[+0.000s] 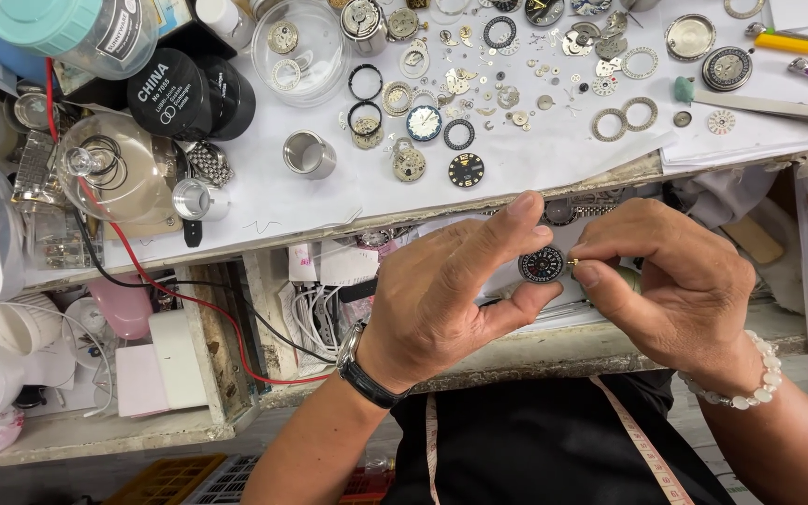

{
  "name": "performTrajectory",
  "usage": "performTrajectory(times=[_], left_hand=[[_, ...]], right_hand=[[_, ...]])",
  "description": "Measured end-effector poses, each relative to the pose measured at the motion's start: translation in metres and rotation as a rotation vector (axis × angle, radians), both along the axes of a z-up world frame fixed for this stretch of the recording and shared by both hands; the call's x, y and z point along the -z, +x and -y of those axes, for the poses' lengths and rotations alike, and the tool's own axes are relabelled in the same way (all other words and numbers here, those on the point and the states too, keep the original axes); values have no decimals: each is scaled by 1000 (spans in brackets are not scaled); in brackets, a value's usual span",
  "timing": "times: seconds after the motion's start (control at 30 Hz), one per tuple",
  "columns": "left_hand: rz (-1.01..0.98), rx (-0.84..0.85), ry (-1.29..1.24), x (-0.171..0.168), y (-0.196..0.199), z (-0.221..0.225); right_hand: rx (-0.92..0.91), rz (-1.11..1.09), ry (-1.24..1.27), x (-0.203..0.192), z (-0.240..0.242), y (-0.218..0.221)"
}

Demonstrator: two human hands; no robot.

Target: Repairing a watch by using tweezers to precisely place and secure tiny components onto the movement and dial.

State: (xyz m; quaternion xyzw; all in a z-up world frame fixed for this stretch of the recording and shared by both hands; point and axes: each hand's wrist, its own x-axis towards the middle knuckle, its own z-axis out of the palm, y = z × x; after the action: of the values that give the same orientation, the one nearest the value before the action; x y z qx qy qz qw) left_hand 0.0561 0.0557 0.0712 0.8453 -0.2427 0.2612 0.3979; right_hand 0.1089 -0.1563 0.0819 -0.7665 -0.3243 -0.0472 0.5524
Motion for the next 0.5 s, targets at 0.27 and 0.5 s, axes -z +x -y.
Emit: performTrajectory(times=[0.27,0.5], left_hand=[[-34,5,-2,1,0,-1],[-37,12,-5,0,-1,-1]], right_hand=[[-27,-8,53,9,2,-1],[-29,-9,61,9,1,-1]])
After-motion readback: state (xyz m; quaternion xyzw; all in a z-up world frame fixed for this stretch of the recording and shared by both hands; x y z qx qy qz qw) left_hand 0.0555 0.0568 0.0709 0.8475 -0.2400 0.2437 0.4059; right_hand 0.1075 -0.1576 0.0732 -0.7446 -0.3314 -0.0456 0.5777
